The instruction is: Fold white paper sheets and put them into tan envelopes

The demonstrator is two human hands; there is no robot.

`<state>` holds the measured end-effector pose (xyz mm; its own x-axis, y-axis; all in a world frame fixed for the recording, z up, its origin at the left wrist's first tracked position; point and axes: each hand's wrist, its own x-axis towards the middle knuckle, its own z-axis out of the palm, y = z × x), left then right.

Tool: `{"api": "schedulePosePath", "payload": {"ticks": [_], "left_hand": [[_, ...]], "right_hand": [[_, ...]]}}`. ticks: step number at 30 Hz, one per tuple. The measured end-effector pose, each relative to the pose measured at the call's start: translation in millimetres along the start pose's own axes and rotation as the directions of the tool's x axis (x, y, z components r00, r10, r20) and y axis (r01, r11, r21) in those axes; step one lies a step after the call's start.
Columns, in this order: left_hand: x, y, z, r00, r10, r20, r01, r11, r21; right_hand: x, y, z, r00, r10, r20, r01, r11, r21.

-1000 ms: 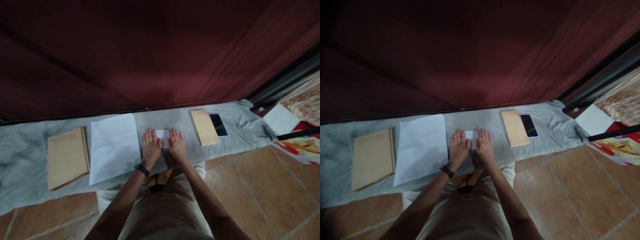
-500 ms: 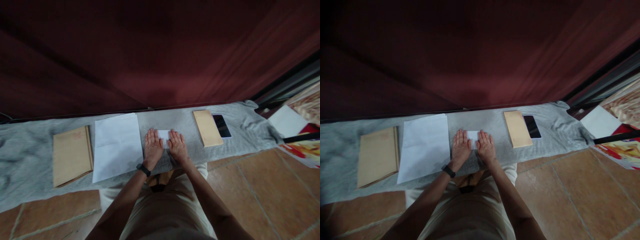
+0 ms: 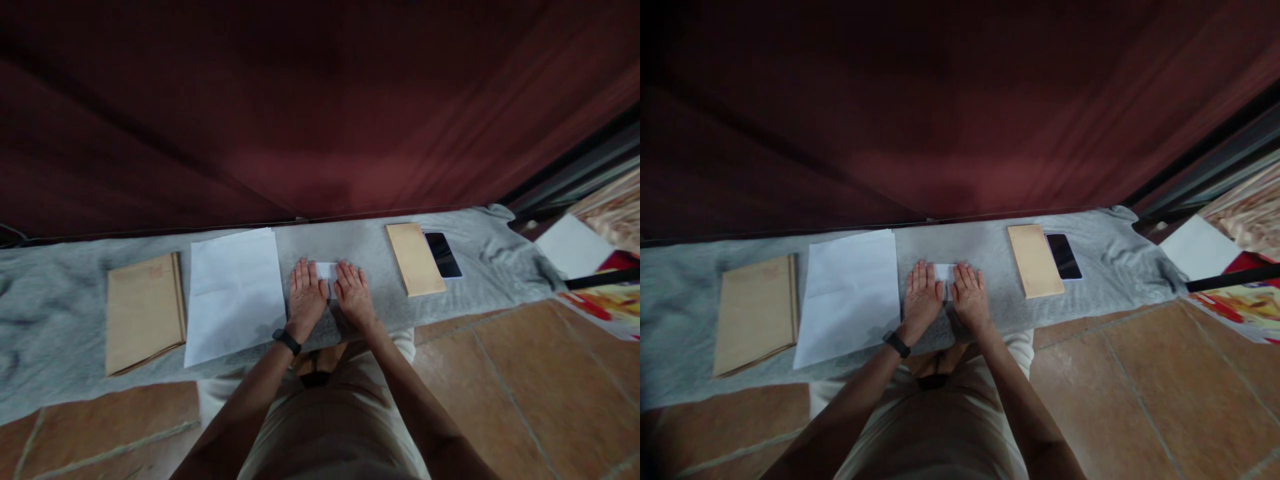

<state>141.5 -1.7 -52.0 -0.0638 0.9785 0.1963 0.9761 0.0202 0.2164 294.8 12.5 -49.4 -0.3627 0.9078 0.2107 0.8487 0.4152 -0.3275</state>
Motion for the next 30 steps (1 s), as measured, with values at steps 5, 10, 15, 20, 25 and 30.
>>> {"api": "schedulePosePath", "payload": {"ticks": [5,10,15,20,25,30], "left_hand": [[-1,0,-2.1,1.0,0.001,0.006,-0.001,1.0,0.008],[-1,0,-2.0,1.0,-0.002,0.01,0.001,1.0,0.013],[0,0,0.6,1.0,-0.008,0.006,0.008,1.0,0.006],[0,0,-0.1,1.0,-0.007,0.004,0.007,1.0,-0.014],[0,1,-2.4,1.0,-0.011,0.008,0.011,1.0,0.003],[0,1,-2.9,1.0,-0.004,0.005,0.004,1.0,0.001]], "right_hand": [[-2,-2,6,1.0,-0.014,0.007,0.014,1.0,-0.011],[-4,3,5,1.0,0.016,0.014,-0.015,0.999,-0.037],[-8,10,1,0.999,0.048,0.003,-0.048,0.997,-0.062],[-8,12,-2,0.999,0.046,-0.027,-0.047,0.998,-0.044],[1,0,0,0.999,0.008,-0.042,-0.008,1.0,-0.001],[2,-7,7,1.0,-0.005,-0.004,0.005,1.0,0.011]]}}
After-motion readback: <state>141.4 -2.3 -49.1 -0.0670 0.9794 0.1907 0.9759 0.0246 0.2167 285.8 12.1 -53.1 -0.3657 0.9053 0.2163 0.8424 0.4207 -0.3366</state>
